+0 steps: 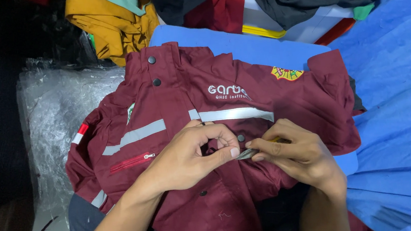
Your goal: Trimming loose threads from a maroon work jacket using small snips during quality control.
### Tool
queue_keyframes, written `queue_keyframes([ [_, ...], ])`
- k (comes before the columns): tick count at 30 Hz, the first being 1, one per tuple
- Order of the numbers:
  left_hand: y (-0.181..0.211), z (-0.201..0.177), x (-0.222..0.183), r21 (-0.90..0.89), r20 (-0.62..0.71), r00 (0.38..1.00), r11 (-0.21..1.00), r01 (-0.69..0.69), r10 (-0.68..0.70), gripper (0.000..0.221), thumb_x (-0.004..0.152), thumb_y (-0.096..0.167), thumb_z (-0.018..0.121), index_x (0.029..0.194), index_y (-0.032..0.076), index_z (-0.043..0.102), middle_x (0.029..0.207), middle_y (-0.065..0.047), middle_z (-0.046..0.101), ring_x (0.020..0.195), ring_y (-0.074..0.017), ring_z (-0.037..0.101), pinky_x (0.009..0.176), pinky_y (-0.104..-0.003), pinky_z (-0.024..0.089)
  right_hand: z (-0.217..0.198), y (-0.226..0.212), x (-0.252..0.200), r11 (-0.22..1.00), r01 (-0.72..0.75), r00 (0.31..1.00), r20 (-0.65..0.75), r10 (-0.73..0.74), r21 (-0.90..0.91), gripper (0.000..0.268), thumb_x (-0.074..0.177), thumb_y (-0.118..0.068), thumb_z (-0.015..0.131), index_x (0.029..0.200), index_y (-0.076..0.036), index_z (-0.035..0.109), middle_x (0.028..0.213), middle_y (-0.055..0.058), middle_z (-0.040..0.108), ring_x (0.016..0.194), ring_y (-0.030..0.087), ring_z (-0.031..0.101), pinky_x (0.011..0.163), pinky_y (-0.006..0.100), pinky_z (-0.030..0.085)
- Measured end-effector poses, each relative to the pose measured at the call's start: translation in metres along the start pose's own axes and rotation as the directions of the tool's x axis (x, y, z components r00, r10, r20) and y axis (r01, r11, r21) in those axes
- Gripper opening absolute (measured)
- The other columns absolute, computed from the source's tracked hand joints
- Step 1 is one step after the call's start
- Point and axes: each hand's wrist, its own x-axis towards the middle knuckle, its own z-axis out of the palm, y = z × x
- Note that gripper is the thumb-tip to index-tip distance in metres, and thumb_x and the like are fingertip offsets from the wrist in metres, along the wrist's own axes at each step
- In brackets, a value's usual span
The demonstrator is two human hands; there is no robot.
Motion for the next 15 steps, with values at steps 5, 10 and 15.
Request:
queue_keyframes([
  [5,-0.0017,-0.0001,-0.0007,0.009,0.004,1.000,1.000,-0.006,0.006,0.018,0.099,0.038,0.061,0.092,0.024,0.072,0.086,0.015,0.070,0.081,-0.0038,0.061,0.088,-0.026,0.038,-0.0007,0.0010,-0.0009,0.999,-0.037,0.999,0.017,0.037,0.018,0.027,0.090,-0.013,0.075,0.117,-0.008,0.074,0.095,0.005,0.068,0.078,0.015,0.062,0.074,0.026,0.051],
  [10,-0.0022,0.0002,-0.0011,0.000,0.003,1.000,1.000,-0.025,0.025,0.017,0.099,0.036,0.062,0.092,0.024,0.072,0.086,0.015,0.069,0.081,-0.0034,0.062,0.090,-0.027,0.037,0.0006,0.0027,0.0009,1.000,0.011,1.000,-0.006,-0.011,0.019,0.027,0.090,-0.012,0.075,0.116,-0.007,0.073,0.093,0.005,0.070,0.076,0.015,0.061,0.074,0.027,0.048],
  [15,-0.0022,0.0001,-0.0011,0.006,0.013,1.000,1.000,-0.029,0.029,0.016,0.099,0.036,0.062,0.091,0.025,0.070,0.087,0.016,0.069,0.080,-0.0024,0.063,0.093,-0.028,0.036,0.0002,0.0044,0.0010,1.000,0.020,1.000,0.006,-0.020,0.016,0.027,0.091,-0.013,0.075,0.117,-0.008,0.074,0.090,0.004,0.067,0.074,0.016,0.058,0.073,0.028,0.047],
])
